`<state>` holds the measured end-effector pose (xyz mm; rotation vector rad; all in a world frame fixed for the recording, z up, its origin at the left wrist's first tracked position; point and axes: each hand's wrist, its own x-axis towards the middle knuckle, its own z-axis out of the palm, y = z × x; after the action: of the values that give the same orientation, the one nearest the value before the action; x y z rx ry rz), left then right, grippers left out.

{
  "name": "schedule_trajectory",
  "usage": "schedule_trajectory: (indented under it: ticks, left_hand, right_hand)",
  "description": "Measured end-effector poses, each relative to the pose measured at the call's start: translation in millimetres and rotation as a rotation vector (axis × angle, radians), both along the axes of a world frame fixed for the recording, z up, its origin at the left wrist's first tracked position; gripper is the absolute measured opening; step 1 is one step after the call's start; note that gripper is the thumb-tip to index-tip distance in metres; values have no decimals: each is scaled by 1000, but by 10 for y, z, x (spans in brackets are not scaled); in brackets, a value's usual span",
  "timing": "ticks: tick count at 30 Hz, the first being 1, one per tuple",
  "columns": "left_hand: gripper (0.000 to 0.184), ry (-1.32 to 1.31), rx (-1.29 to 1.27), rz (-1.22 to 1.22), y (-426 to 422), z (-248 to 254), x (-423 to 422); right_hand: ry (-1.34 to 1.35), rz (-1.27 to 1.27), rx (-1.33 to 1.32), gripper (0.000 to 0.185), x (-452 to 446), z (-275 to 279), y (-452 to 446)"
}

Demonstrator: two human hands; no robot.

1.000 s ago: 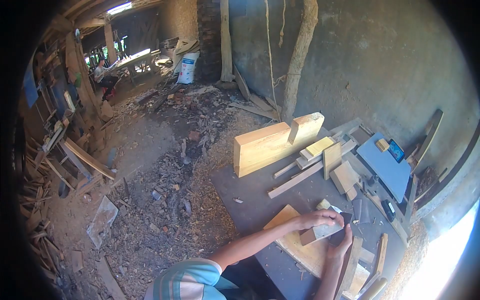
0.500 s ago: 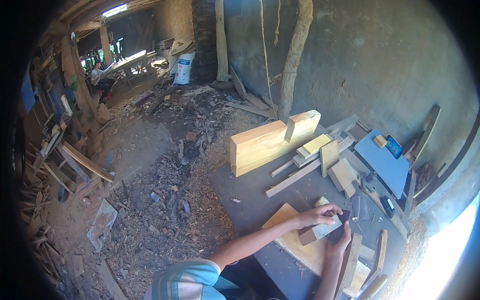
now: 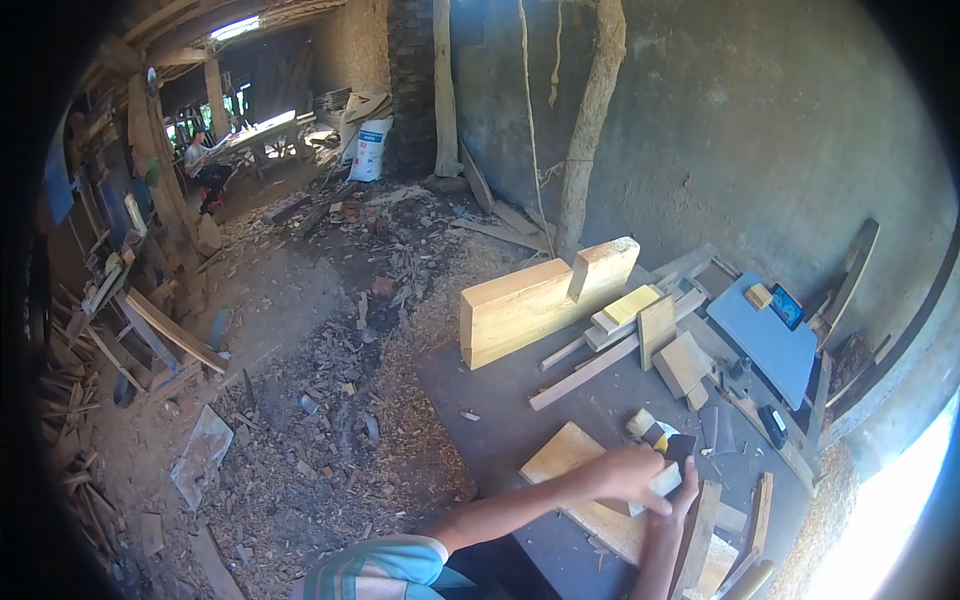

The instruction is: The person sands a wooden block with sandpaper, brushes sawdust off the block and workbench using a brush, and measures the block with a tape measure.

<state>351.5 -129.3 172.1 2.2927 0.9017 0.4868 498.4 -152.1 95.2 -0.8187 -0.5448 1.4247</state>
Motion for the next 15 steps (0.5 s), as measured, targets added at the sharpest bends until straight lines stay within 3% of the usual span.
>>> schedule_trajectory:
  ticks: [2,7,10,11,15]
  left_hand:
    - [46,283,126,1,-134,20,178]
    - [32,385,234,-4,130,-46,254]
    - [34,405,45,-117,562,-231,277]
    - [41,418,0,-220,689,-174,250]
    - [54,401,233,-131,629,-16,180]
  right_hand:
    - [71,100,39,43,-27,70,-46]
    - [75,-17,92,51,18,-56,18]
    - [-128,-57,278,69,-105,206,-75]
    - [-73,-89,253,83,-93,227,-82]
    - [-154,-66,380,94,0,112,-27]
